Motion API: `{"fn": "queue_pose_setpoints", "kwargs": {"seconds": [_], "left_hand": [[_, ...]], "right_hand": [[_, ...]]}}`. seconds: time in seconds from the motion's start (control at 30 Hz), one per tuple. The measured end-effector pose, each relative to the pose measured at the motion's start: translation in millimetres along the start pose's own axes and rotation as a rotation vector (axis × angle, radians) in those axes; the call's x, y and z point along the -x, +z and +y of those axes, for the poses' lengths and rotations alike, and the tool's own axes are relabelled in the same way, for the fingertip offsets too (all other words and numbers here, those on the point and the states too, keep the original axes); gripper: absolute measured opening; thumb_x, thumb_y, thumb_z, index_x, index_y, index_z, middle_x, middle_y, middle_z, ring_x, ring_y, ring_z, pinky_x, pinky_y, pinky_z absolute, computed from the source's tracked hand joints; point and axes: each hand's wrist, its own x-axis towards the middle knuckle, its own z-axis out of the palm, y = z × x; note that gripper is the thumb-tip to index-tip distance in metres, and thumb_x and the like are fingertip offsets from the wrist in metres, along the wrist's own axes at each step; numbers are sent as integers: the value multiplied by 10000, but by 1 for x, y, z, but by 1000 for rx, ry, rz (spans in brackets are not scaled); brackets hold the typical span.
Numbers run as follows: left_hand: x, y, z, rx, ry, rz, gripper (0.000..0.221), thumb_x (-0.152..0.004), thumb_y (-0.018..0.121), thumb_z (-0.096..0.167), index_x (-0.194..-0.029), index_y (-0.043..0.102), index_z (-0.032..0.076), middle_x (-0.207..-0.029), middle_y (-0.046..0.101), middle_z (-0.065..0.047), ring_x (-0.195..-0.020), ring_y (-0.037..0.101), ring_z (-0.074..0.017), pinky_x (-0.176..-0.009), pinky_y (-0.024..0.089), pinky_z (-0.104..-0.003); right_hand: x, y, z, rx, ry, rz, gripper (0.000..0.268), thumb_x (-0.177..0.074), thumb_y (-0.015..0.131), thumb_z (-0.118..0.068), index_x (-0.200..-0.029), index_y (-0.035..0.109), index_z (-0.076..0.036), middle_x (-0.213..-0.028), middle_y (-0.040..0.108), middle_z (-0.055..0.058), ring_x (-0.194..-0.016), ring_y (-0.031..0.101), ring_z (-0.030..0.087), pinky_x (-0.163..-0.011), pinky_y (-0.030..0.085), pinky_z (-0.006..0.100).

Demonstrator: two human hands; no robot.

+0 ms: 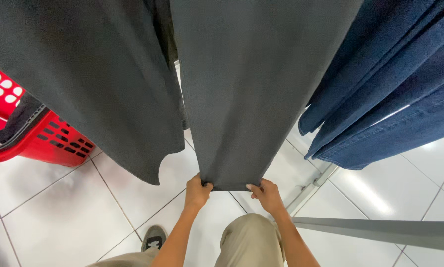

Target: The person takes pants from a red shopping basket, secures them to a white clip hanger, and places the hanger onto a clothing rack. They handle items from the basket, attaching each to a hanger and hanging them between existing items on the rack.

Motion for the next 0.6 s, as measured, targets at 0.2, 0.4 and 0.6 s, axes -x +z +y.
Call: {"fn": "queue_pose_setpoints", "kwargs": {"seconds": [0.2,0.4,0.6], "left_hand": [[31,-19,60,-36,-53,29,207,-928,558,144,-749,471,89,-638,429,-14,-578,374,-134,-564,321,-351],[2,-4,35,-98,-12,0,132,-848,525,166,-852,633,91,-682,583,-101,-634,501,-236,-636,368,-387],[-9,-60,100,-852,-138,-447,233,-999,489,366,-1170,551,221,-1109,569,-26,-969,602,-247,-811,489,-389]], "right_hand": [[37,-13,-47,42,-35,81,437,-879,756,-370,-600,631,-57,-502,677,76,-414,615,154,-529,536,308],[-26,11,83,227,205,182,197,-782,612,-322,-810,801,-276,-752,826,-123,-754,716,32,-756,529,211],[-34,2,66,-61,443,-57,261,-923,736,-374,-1062,813,-167,-988,830,12,-896,758,151,-895,555,286]]}}
